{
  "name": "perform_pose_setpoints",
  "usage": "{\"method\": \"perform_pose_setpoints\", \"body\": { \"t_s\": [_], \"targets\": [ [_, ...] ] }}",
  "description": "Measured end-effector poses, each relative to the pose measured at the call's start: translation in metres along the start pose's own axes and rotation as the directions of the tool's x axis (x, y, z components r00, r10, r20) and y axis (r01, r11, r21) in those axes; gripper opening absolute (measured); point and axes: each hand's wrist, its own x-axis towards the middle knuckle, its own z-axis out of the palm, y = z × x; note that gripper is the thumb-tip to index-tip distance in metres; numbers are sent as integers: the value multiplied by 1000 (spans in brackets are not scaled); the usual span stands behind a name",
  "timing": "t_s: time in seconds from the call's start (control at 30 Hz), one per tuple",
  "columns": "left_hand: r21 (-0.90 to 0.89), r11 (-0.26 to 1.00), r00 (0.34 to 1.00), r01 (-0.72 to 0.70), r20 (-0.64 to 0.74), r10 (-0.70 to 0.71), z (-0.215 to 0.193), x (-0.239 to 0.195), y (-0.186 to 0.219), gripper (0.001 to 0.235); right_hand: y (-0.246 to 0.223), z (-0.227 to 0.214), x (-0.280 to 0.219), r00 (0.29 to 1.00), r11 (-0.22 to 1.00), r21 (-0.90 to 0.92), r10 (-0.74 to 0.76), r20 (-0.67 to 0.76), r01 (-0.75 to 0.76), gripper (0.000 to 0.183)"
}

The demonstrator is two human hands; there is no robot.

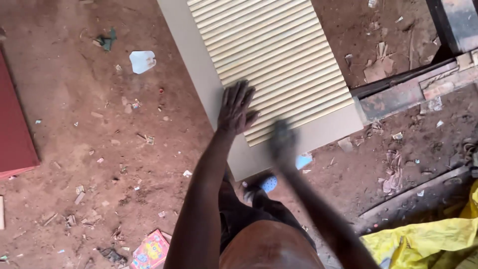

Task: The person sands a long wooden slatted panel with a sanding block, moving back and forth along the surface. The person uses both hands to hold the panel and the sanding block while working on the edges and the slats.

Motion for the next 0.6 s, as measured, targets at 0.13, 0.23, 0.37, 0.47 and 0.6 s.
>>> {"method": "perform_pose_setpoints", "body": {
  "t_s": [0.13,0.23,0.37,0.47,0.6],
  "targets": [
    [85,981,981,172,-107,-162,12,-1,2,79,-85,-29,-3,985,982,106,-160,60,153,60],
    [66,924,906,377,-231,-354,25,10,-4,80,-67,-35,39,977,982,-53,-174,123,181,60],
    [-18,938,910,346,-238,-340,29,-3,-6,75,-78,-39,17,983,990,78,-130,131,121,60],
    [-42,947,916,318,-242,-319,24,-22,-2,72,-91,-51,5,983,986,85,-154,100,146,63],
    [-37,918,861,394,-334,-383,37,-40,-17,68,-104,-21,65,968,987,-15,-155,197,161,64]
  ]
}}
